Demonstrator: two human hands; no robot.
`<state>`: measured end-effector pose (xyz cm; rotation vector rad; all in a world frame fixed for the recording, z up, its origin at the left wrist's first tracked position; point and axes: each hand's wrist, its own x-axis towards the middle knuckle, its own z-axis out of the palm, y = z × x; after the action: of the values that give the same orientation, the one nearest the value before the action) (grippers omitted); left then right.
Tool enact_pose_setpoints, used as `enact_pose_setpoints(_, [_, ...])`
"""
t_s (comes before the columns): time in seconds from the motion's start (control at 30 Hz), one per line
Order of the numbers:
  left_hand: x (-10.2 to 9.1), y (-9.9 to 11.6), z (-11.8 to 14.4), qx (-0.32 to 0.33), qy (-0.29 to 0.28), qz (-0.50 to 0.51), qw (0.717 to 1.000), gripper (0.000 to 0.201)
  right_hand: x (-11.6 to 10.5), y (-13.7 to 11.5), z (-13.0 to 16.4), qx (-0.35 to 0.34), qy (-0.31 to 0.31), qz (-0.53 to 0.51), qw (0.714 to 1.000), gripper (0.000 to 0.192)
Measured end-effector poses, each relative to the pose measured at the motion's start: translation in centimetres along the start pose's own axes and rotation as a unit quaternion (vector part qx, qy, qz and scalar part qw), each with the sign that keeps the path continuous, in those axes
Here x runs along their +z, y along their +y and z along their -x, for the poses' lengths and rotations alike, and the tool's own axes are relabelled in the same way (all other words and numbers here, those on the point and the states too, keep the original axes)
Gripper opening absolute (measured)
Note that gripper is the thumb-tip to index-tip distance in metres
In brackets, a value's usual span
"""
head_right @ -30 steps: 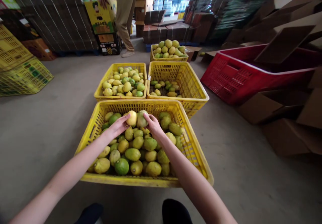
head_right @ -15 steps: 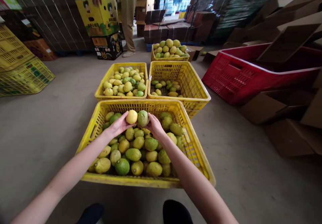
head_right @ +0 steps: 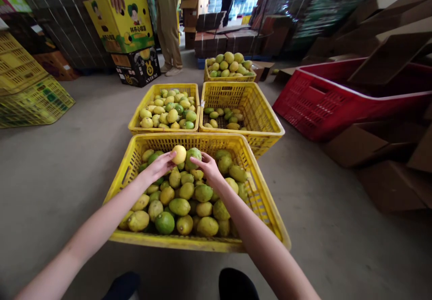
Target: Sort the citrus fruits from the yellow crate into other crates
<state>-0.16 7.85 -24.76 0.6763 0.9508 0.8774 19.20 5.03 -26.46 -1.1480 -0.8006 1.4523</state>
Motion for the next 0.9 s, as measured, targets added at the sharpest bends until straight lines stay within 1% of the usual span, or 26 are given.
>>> enact_pose_setpoints(0.13, [0.2,0.5,0.2,-0.003,0.002,0.036,0.999,0.008,0.1,0.0,0.0,-0.008,0.007,-0.036,0.999,0.047])
enact_pose_setpoints(0.33, [0.3,1.0,0.4,-0.013,0.019,0.076,0.997,0.003,0.1,-0.3,0.1,-0.024,-0.011,-0.047,0.999,0.045])
enact_pose_setpoints(0.43, [0.4,1.2,0.5,-0.023,0.018,0.077,0.997,0.007,-0.1,-0.3,0.0,-0.008,-0.01,-0.061,0.998,0.049])
enact_pose_setpoints(0.53, [0.7,1.1,0.7,-0.018,0.004,0.066,0.998,0.012,-0.3,-0.3,-0.2,0.009,-0.006,-0.066,0.998,0.045])
enact_pose_setpoints(0.63, [0.9,0.6,0.8,0.001,-0.006,0.054,0.999,0.013,-0.2,-0.4,0.0,0.012,-0.025,-0.067,0.997,0.041])
enact_pose_setpoints(0.8, [1.2,-0.4,0.7,0.038,-0.005,0.035,0.999,0.031,0.7,0.0,0.6,0.021,-0.065,-0.042,0.997,0.049])
enact_pose_setpoints(0.9, [1.2,-0.5,0.8,0.041,-0.032,0.007,0.999,0.024,0.9,0.5,0.8,0.028,-0.079,-0.022,0.996,0.049])
